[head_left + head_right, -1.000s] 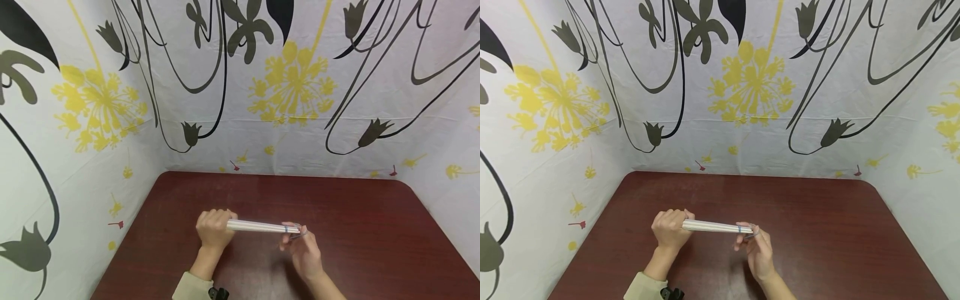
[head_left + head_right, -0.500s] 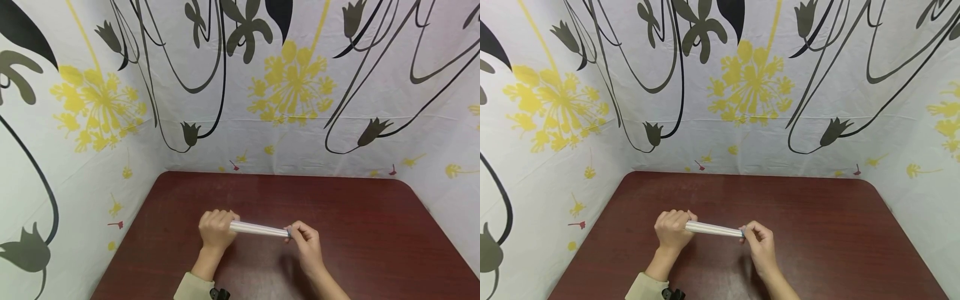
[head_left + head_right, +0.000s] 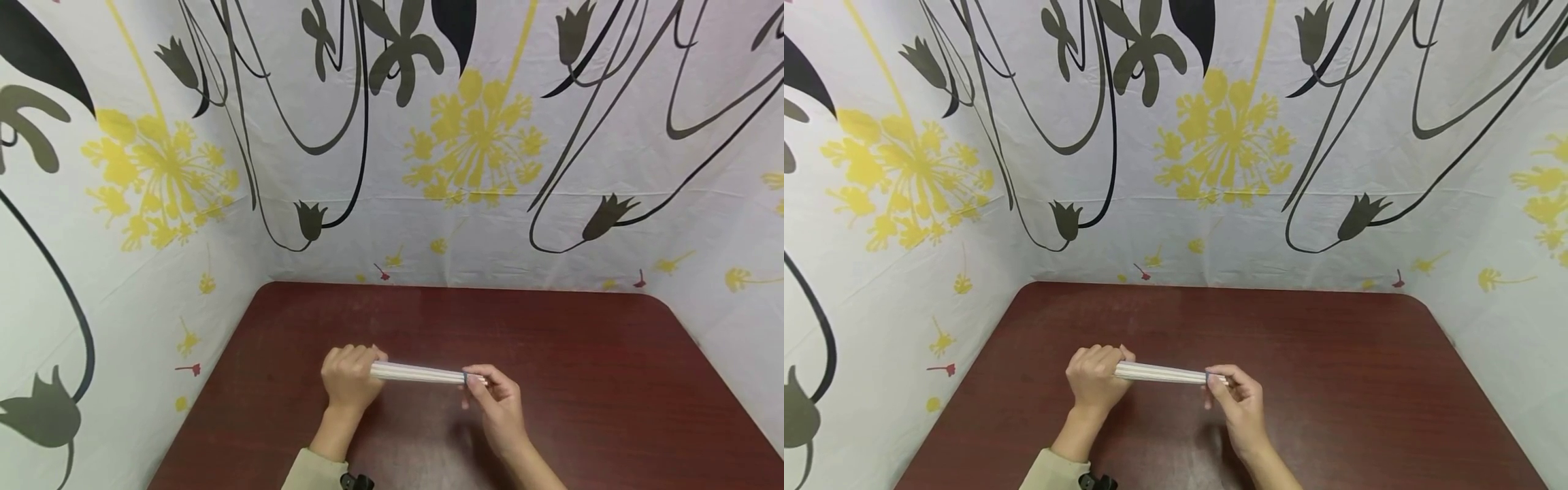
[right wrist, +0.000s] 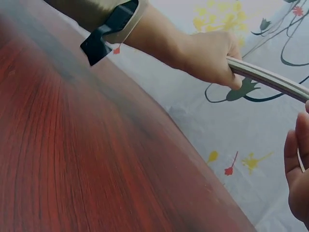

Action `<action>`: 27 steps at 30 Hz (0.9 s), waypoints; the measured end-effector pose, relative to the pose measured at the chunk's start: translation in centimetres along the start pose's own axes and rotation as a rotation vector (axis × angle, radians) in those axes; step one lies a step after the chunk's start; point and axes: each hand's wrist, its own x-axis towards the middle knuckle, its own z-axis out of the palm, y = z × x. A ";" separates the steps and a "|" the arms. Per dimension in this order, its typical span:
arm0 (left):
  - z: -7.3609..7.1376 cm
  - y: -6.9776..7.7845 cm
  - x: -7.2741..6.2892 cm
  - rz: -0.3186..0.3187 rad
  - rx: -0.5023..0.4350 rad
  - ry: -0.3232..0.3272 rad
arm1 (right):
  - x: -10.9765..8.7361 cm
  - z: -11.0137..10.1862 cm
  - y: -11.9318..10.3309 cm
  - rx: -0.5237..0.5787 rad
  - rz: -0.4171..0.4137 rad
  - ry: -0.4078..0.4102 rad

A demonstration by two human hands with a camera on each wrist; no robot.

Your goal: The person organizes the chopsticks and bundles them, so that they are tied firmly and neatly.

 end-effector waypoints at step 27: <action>-0.3 -0.2 0.0 -0.026 0.041 -0.036 | 1.2 -0.4 -1.5 -0.288 -0.196 -0.001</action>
